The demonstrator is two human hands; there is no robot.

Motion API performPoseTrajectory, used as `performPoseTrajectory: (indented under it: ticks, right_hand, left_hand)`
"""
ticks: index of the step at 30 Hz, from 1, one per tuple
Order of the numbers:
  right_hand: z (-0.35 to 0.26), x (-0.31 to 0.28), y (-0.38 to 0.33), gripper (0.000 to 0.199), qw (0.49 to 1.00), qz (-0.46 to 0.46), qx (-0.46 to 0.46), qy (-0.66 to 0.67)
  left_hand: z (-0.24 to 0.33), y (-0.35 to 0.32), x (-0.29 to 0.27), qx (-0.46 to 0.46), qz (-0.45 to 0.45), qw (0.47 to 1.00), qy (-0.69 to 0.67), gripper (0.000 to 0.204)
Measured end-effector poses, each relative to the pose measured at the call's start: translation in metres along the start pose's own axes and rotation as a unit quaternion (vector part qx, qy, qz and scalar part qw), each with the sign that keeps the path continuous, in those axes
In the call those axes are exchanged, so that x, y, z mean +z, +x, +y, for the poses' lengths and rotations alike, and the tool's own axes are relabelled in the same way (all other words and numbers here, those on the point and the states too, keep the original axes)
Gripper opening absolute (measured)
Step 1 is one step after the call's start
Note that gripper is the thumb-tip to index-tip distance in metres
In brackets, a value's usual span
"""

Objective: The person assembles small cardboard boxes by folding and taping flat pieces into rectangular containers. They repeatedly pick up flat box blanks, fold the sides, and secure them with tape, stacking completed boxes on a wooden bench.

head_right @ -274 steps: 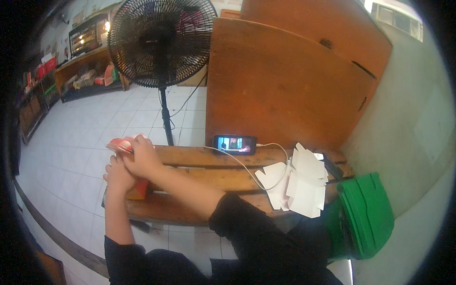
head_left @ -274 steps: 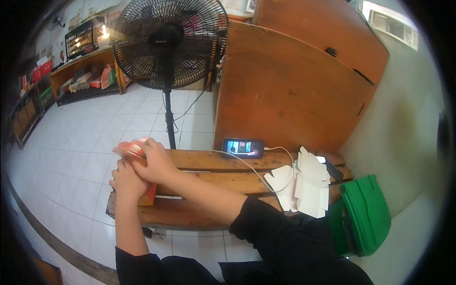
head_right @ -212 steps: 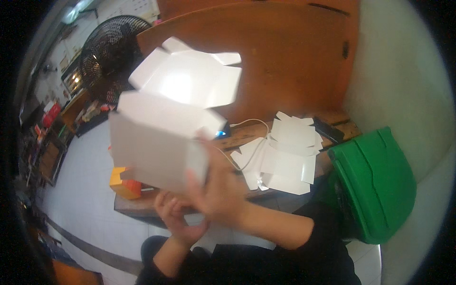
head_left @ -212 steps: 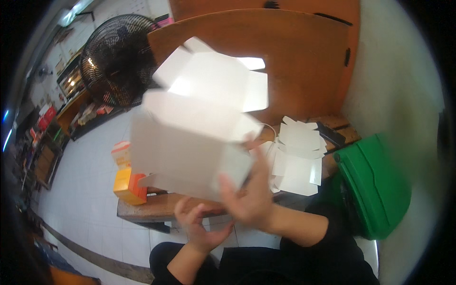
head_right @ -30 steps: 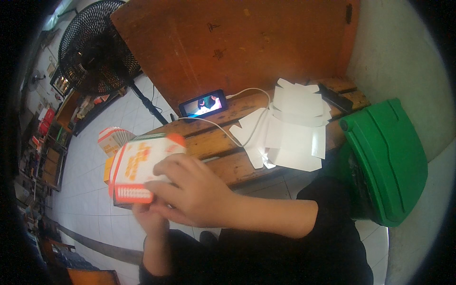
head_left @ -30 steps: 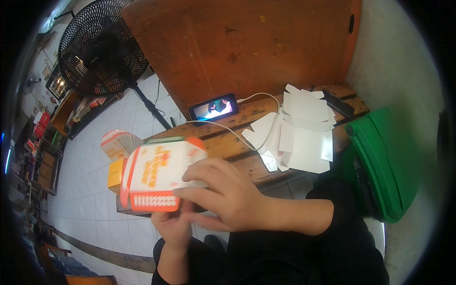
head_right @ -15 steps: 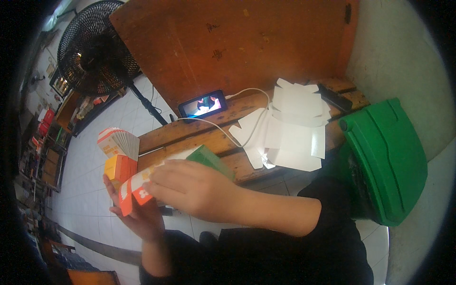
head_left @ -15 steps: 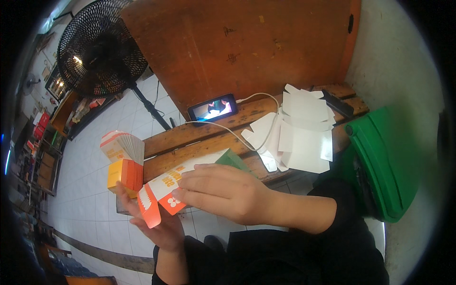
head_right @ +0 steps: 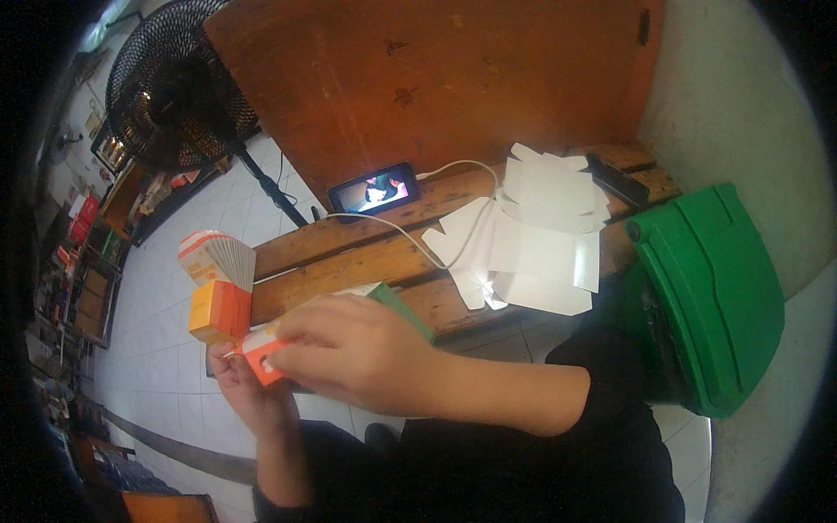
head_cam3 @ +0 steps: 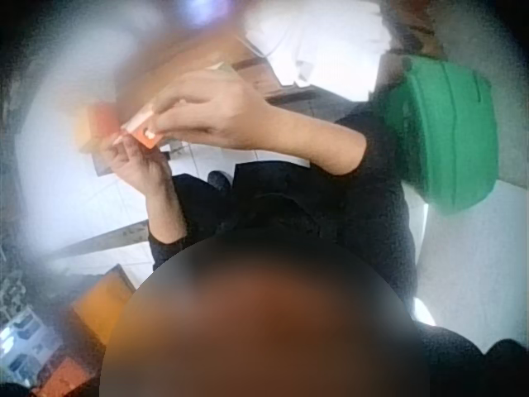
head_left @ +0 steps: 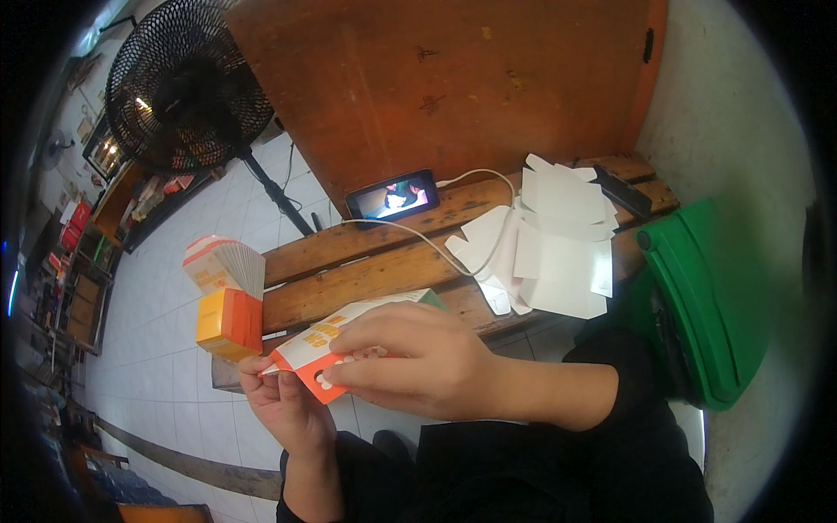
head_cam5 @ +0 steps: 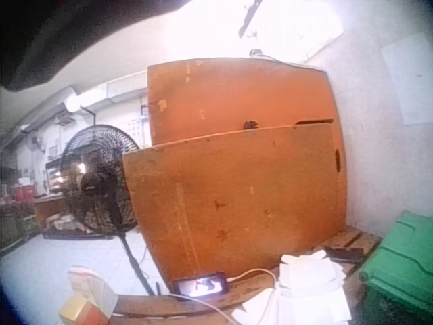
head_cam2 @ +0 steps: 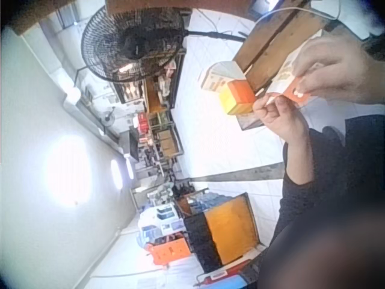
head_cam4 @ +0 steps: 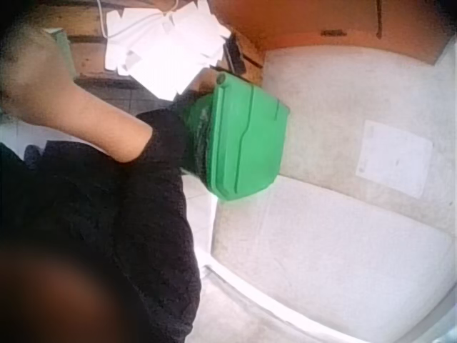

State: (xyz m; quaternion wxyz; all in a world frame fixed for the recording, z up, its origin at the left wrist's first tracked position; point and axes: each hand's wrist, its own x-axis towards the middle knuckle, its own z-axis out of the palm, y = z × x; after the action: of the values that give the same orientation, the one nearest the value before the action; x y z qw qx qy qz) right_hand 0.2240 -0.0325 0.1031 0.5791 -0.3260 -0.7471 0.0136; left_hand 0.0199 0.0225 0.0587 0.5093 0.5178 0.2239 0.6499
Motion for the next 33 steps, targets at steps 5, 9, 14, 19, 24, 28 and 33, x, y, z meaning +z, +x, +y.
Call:
performPoseTrajectory:
  ticks: [5,9,14,19,24,28,33]
  right_hand:
    - [-0.004,-0.001,0.001,0.025,0.994,0.011,-0.065,-0.084]
    - [-0.014,-0.002,0.002,0.023,0.996,0.043,-0.045,-0.070]
    - [-0.024,-0.007,0.005,0.022,0.997,0.043,-0.044,-0.046]
    - [-0.030,-0.008,0.005,0.024,0.999,0.036,-0.036,-0.004]
    - [-0.034,-0.005,0.001,0.024,0.999,0.032,-0.038,0.010]
    - [-0.030,0.002,-0.001,0.024,0.997,0.040,-0.007,0.070]
    - [-0.029,0.006,-0.003,0.025,0.994,0.060,0.000,0.090]
  left_hand:
    - [0.001,-0.006,0.003,0.035,-0.032,0.999,0.006,0.038]
    - [0.009,-0.017,0.007,0.062,-0.056,0.997,-0.005,0.047]
    - [0.016,-0.029,0.012,0.129,-0.034,0.988,0.080,0.051]
    - [0.021,-0.030,0.011,0.168,-0.021,0.978,0.125,0.057]
    - [0.023,-0.035,0.010,0.168,0.030,0.974,0.152,0.061]
    - [0.019,-0.032,0.009,0.172,0.015,0.973,0.152,0.062]
    - [0.020,-0.034,0.013,0.163,0.000,0.971,0.173,0.058]
